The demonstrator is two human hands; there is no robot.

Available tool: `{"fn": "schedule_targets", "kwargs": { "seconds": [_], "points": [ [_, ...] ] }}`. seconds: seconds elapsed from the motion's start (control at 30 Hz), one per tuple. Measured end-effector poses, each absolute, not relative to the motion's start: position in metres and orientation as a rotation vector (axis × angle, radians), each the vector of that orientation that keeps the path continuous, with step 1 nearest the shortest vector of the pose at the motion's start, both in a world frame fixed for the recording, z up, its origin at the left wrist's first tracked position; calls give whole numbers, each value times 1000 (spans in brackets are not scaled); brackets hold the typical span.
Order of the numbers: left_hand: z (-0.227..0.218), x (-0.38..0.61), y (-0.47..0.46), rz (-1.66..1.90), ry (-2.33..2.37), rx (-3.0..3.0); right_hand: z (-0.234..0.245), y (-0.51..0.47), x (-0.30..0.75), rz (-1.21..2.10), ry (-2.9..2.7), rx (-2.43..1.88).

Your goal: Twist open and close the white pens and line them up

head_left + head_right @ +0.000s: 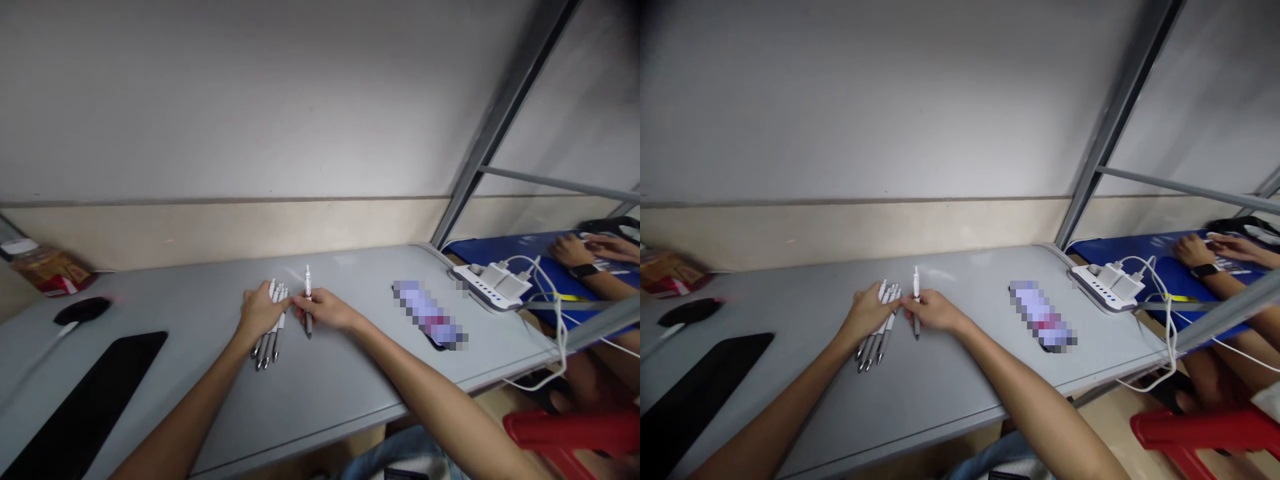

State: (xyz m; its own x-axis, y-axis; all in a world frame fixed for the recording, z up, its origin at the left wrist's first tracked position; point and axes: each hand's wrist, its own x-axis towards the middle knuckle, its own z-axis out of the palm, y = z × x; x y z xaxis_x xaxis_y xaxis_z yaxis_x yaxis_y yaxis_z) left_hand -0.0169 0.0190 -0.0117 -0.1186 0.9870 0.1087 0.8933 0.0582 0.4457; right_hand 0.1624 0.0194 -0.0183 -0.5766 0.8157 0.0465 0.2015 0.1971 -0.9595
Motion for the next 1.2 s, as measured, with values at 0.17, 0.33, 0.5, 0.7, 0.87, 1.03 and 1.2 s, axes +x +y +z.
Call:
{"fn": "schedule_targets", "kwargs": {
  "seconds": [0.17,0.33,0.5,0.7,0.87,1.03,1.2],
  "points": [
    [-20,-14,20,595,2213,2050,-20,16,163,1396,-1937,-938],
    [-18,-19,24,606,1985,2267,-17,15,164,1230,-2043,-960],
    [-18,-22,28,576,1962,2301,-9,10,164,1030,-2140,-959],
    [-27,-28,35,679,1915,2219,-5,0,160,811,-2257,-897],
    [-24,-34,39,709,1818,2211,-8,-9,148,568,-2285,-1129],
    [-21,-31,32,655,1794,2282,-10,-10,142,540,-2244,-1268],
    [-21,-31,31,623,1766,2303,-9,-8,143,558,-2226,-1259]
  ]
}}
